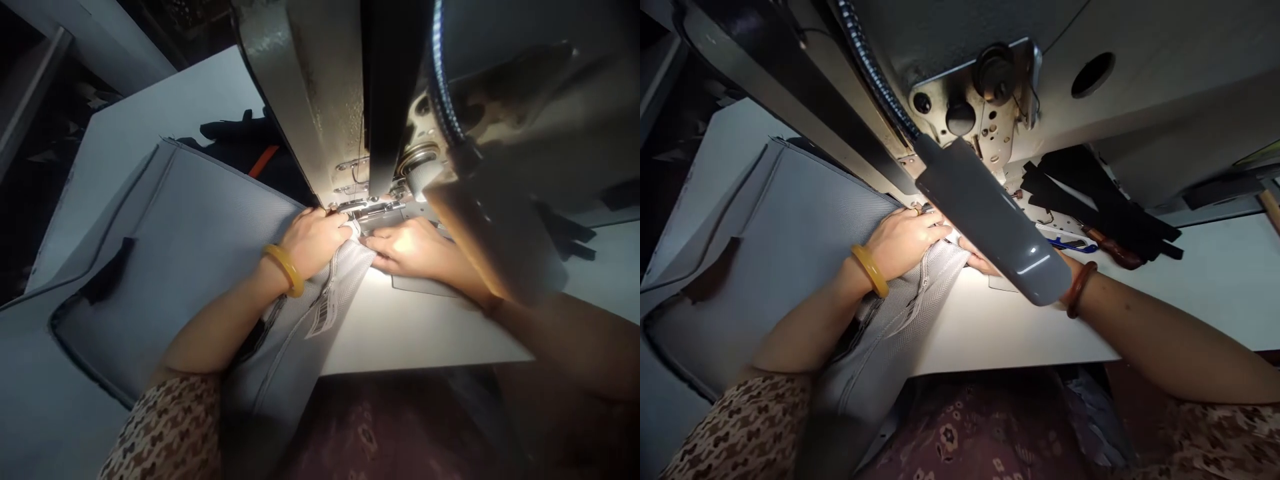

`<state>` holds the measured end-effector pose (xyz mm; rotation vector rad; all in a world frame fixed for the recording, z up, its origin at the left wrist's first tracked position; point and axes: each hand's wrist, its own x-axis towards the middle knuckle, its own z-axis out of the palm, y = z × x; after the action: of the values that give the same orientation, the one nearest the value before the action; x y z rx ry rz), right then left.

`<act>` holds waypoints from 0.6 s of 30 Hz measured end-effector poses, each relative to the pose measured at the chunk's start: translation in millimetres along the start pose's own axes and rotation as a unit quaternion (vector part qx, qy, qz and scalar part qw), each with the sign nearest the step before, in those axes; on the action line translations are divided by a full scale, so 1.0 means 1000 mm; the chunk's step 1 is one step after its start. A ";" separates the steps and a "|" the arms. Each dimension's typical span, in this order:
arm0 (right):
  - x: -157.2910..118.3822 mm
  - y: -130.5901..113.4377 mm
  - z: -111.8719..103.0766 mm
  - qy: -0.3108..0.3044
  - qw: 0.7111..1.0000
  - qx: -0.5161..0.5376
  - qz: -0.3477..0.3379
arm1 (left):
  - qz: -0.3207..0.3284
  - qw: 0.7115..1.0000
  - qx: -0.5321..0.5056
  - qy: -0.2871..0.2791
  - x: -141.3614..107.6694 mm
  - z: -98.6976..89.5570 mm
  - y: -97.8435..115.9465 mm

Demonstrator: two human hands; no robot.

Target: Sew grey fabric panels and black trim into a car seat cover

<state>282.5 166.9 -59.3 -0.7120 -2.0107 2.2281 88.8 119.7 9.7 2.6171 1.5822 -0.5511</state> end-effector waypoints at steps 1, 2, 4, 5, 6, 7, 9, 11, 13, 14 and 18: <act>0.001 -0.001 0.001 0.045 0.988 -0.148 -0.021 | 0.004 1.000 0.000 0.001 0.000 0.000 -0.001; 0.002 -0.003 0.003 0.091 0.942 -0.318 -0.050 | 0.009 1.000 0.001 0.002 0.000 0.000 -0.002; 0.002 -0.006 0.006 0.128 0.848 -0.508 -0.085 | 0.016 1.000 0.001 0.005 0.001 0.001 -0.004; 0.002 -0.008 0.008 0.136 0.798 -0.579 -0.099 | 0.016 1.000 0.000 0.006 0.001 0.001 -0.005; 0.002 -0.008 0.010 0.141 0.767 -0.617 -0.103 | 0.015 1.000 -0.001 0.007 0.001 0.001 -0.006; 0.001 -0.009 0.011 0.144 0.749 -0.638 -0.103 | 0.013 1.000 -0.003 0.007 0.001 0.001 -0.006; -0.001 -0.008 0.012 0.150 0.730 -0.659 -0.100 | 0.003 1.000 -0.012 0.011 -0.001 0.000 -0.006; -0.003 -0.007 0.013 0.151 0.721 -0.668 -0.104 | 0.001 1.000 -0.023 0.014 -0.005 -0.002 -0.001; -0.004 -0.006 0.013 0.145 0.717 -0.671 -0.118 | 0.005 1.000 -0.027 0.014 -0.012 -0.005 0.008; -0.004 -0.006 0.012 0.141 0.717 -0.672 -0.124 | 0.004 1.000 -0.024 0.011 -0.015 -0.007 0.015; -0.005 -0.002 0.010 0.128 0.736 -0.649 -0.141 | -0.031 0.999 -0.014 -0.018 -0.023 -0.011 0.038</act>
<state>282.4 155.8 -55.3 -0.5739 -2.9647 0.2282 114.9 83.6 21.2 2.5309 1.6530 -0.5724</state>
